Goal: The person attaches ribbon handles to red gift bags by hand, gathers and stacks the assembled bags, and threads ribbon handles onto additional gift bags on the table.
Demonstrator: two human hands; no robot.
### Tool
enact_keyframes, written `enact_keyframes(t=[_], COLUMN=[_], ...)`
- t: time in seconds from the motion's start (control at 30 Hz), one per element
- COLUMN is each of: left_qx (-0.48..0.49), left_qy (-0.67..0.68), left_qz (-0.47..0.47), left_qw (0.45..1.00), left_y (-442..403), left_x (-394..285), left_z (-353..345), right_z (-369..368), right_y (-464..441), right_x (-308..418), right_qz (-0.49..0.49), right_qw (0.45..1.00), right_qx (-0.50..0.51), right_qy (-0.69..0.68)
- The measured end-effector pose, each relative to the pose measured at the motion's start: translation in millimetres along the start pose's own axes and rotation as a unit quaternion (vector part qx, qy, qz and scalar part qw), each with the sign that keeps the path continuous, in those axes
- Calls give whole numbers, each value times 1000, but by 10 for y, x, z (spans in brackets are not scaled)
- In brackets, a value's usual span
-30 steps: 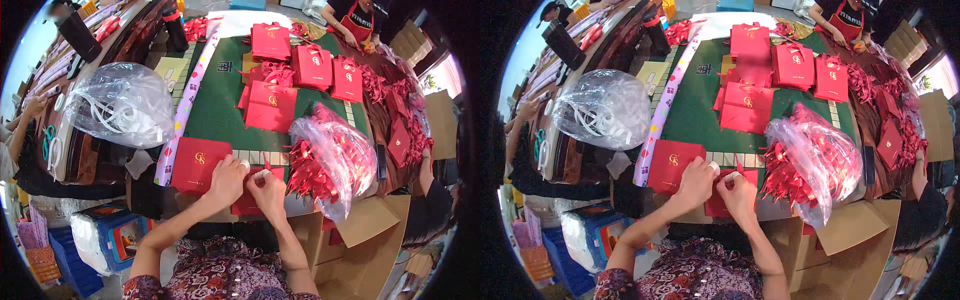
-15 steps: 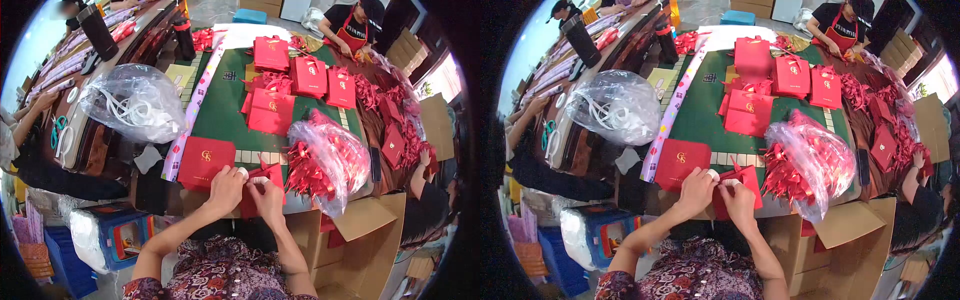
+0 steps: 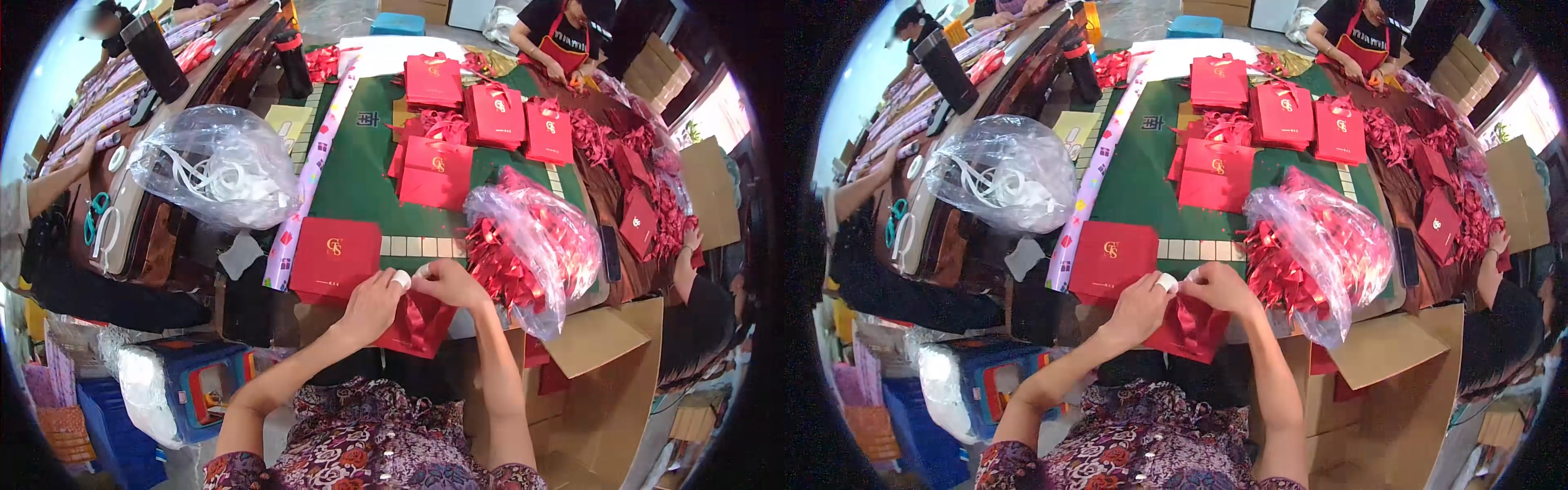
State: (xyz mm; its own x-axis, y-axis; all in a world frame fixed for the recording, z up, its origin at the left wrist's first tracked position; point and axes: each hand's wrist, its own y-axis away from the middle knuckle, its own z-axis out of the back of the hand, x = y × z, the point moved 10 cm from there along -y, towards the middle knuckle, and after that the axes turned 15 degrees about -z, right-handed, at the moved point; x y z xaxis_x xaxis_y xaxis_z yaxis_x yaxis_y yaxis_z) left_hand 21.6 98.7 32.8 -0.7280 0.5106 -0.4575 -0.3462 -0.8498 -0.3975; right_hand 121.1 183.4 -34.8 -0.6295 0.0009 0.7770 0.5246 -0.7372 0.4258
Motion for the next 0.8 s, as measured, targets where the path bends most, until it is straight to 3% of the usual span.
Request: enact_keyframes(t=[0.07,0.27,0.33,0.4,0.47,0.5,0.53,0.6,0.73,0.8], left_qx=[21,13,6,-1,33,34,35,10,-13,6], left_qy=[-26,-9,17,41,81,74,74,101,101,76], left_qz=[-43,-16,-8,2,28,47,46,77,102,112], left_qw=[999,1000,1000,999,996,996,996,992,990,991], left_y=[-22,-31,-41,-29,5,26,24,34,-52,-177], left_x=[-60,26,74,91,81,133,165,268,337,387], left_z=[-24,-113,-138,-154,-254,-294,-319,-308,-196,-202], right_z=[-115,-112,-5,63,379,474,488,457,594,573], right_y=[-122,-158,-144,-239,-239,-117,-87,-13,234,195], right_x=[-147,-196,-216,-293,-278,-102,-98,-75,-48,-135], right_qz=[-12,-81,-106,-90,-70,-62,-63,-59,-5,-53], right_qw=[995,987,990,987,961,961,961,965,949,947], right_qx=[69,45,-43,-93,-217,-252,-253,-253,-314,-312], right_qy=[-67,-134,-86,-98,-158,-95,-96,26,-15,64])
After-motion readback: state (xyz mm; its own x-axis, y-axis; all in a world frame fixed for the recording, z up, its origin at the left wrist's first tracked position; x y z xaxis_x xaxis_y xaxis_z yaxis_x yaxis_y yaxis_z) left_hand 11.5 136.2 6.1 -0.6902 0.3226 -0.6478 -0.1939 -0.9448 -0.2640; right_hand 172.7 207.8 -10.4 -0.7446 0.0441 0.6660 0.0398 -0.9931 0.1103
